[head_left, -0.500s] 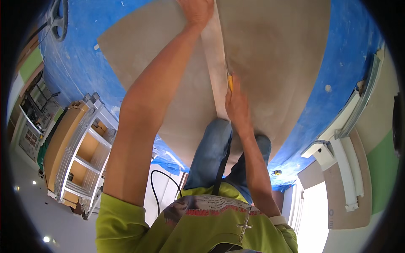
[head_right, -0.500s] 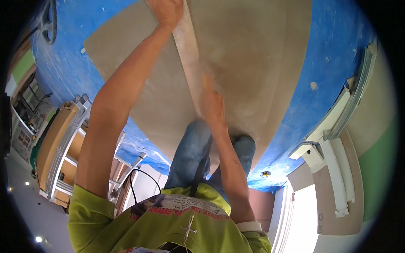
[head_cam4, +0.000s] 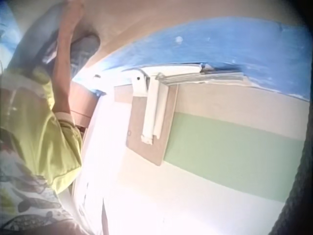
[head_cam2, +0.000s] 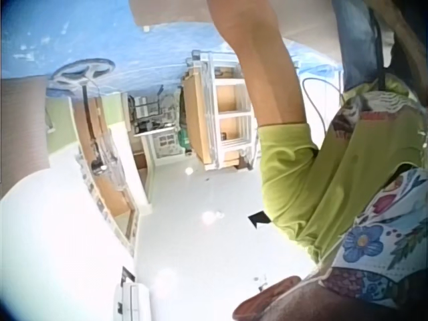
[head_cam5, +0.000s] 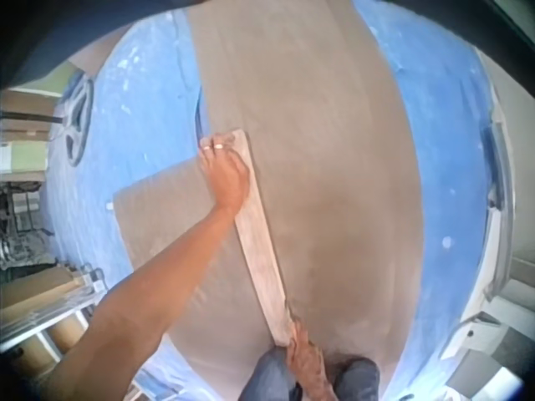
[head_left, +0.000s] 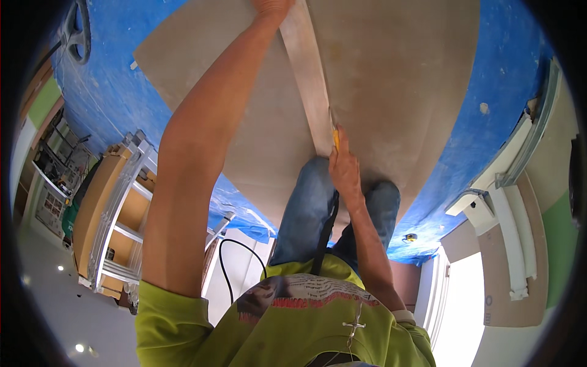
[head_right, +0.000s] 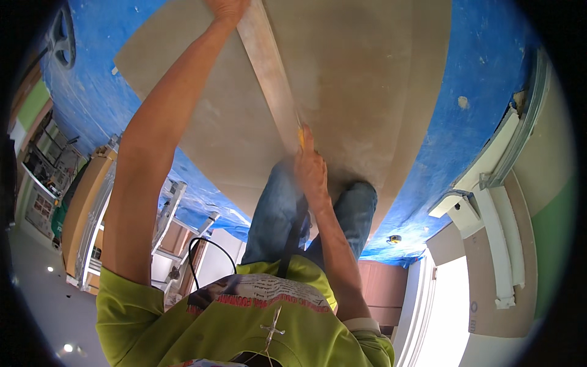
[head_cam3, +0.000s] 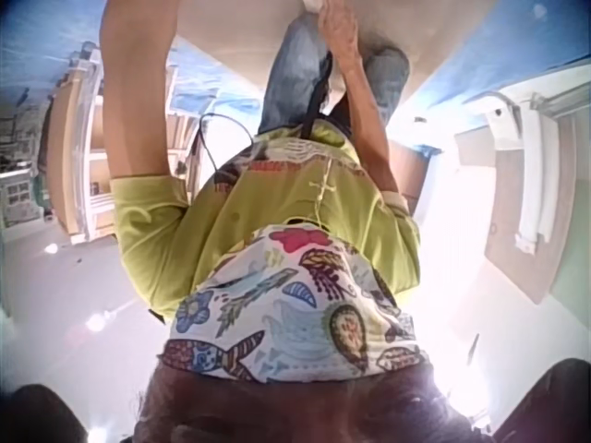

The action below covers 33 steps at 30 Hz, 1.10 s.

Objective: The person kneels on a blue protective sheet and uses a utility knife and a straight wooden guide to cut a large board. They repeatedly score along the guide, reposition the guide, and make additional cuts to separate sections of the board.

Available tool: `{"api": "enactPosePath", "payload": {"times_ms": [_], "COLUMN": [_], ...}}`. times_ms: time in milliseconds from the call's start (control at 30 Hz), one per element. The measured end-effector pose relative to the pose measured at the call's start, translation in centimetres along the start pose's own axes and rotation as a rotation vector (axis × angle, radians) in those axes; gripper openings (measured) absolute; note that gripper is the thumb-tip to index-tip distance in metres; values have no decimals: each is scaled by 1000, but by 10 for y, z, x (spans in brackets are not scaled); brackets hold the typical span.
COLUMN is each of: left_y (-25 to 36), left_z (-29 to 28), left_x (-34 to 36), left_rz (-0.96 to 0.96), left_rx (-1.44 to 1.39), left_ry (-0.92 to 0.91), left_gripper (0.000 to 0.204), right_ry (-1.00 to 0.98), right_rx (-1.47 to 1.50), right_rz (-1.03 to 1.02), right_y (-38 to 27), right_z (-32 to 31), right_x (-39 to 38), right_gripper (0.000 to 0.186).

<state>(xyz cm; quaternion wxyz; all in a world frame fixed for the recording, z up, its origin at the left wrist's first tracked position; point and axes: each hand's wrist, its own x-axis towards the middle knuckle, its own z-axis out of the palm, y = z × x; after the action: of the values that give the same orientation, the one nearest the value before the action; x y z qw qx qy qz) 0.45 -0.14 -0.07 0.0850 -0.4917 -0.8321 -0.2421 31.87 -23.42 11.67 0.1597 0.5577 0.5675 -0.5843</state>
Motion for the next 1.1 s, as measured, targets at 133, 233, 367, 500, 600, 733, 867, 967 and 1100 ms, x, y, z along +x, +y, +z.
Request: {"api": "enactPosePath", "payload": {"times_ms": [133, 233, 367, 500, 600, 733, 867, 967, 1100], "left_y": [-1, 0, -1, -1, 7, -3, -4, -1, -4], "left_z": [3, 4, 3, -2, -11, -3, 3, 2, 0], "left_x": [0, 1, 3, 5, 6, 0, 3, 6, 5], "left_rz": [-21, 11, 12, -23, -87, -99, -122, -102, -142], "left_rx": [9, 25, 12, 11, -24, -72, -76, -47, -78], "left_ry": [-4, 29, 11, -28, -73, -44, -37, -23, -83], "left_gripper": [28, 28, 29, 28, 28, 29, 28, 27, 26], "right_ry": [-55, -67, -219, -200, -153, -25, 156, 165, 139], "right_rx": [-33, -37, -3, -20, -19, 131, 192, 119, 185], "right_rz": [56, 75, 230, 157, 87, -21, -283, -298, -302], "right_y": [19, 23, 3, -4, -32, -102, -161, -183, -200], "right_z": [10, 8, -13, -42, -69, -102, -113, -113, -117], "right_x": [-19, -24, -19, -24, -15, 74, 162, 200, 217], "right_gripper": [65, 65, 59, 58, 57, 53, 50, 50, 51]}}
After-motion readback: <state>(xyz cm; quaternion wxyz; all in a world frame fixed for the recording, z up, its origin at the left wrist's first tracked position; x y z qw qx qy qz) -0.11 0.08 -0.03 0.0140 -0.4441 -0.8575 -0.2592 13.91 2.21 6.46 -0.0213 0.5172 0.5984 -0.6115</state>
